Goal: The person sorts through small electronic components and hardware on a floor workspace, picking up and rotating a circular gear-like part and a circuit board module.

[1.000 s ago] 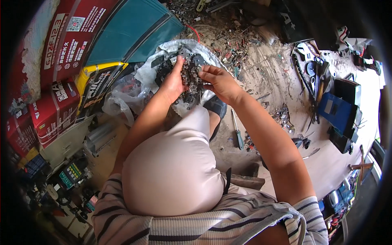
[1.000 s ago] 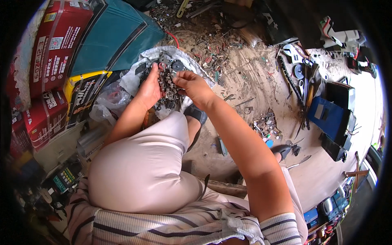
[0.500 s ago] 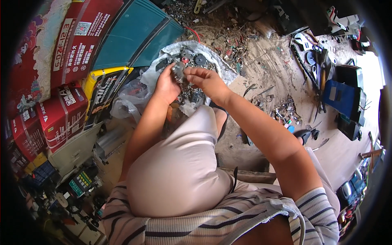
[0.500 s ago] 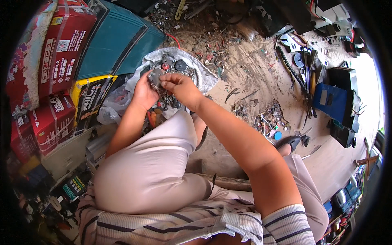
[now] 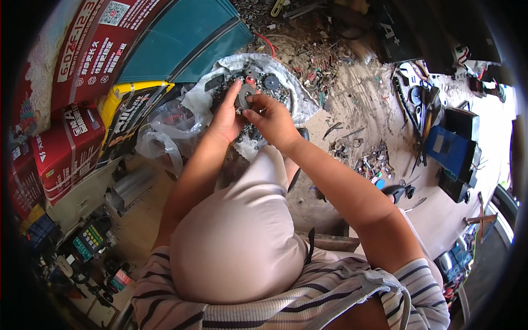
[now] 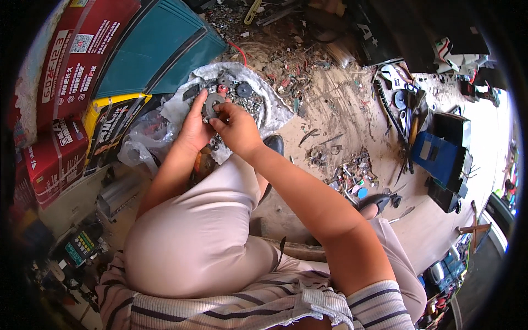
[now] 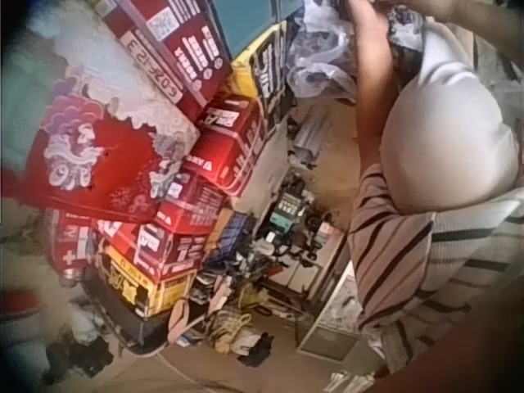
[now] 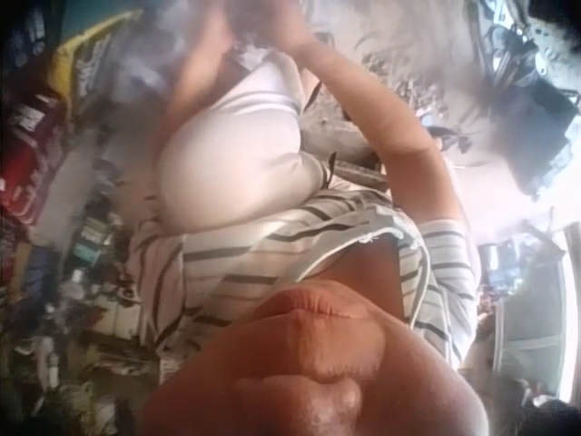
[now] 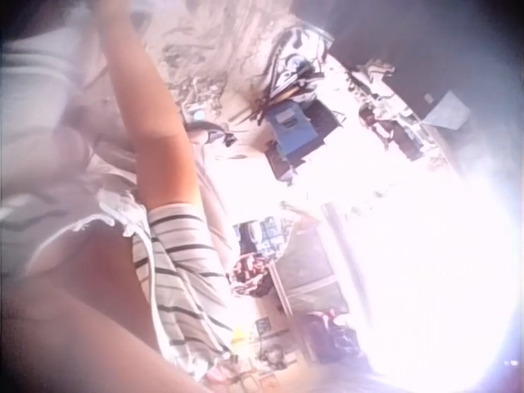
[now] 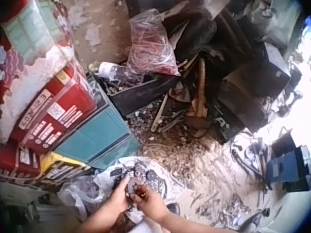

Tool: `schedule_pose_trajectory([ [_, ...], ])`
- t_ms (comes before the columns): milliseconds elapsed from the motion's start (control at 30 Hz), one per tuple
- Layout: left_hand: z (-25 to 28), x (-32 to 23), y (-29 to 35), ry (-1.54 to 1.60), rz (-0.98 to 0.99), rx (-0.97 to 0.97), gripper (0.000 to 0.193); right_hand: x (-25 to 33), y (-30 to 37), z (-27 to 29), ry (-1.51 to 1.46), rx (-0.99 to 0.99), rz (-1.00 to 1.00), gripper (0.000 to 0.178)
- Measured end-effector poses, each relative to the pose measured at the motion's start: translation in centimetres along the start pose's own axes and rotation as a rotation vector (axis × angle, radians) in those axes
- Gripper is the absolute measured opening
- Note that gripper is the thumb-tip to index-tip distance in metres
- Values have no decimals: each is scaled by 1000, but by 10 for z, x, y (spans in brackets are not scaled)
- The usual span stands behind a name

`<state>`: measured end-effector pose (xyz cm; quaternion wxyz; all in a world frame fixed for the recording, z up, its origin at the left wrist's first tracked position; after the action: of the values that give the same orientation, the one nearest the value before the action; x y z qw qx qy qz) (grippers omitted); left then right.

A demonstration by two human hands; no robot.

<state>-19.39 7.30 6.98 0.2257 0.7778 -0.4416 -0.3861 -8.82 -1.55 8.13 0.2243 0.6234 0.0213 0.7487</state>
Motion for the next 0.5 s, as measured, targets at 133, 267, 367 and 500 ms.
schedule_pose_trajectory([
  [133, -1, 4, -1, -51, -45, -94, 42, 0, -5, 0, -6, 4, -93, 37],
  [267, -2, 6, 1, -290, -207, -163, 41, 6, -7, 7, 280, -20, -136, 39],
  [367, 2, 5, 2, -167, -128, -150, 36, 3, -8, 9, 256, 28, -232, 40],
  [500, 8, 5, 1, -131, -108, -100, 28, 0, -3, 9, 268, -8, -245, 39],
])
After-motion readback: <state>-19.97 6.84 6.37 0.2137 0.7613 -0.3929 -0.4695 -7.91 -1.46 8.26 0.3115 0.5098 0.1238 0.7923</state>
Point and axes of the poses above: each hand's wrist, its own y-axis away from the middle knuckle, its own z-axis out of the back of the hand, x = y × z, the point moved 2 cm from there along -y, towards the middle knuckle, and after that the axes turned 14 degrees about y, right-handed, at the moved point
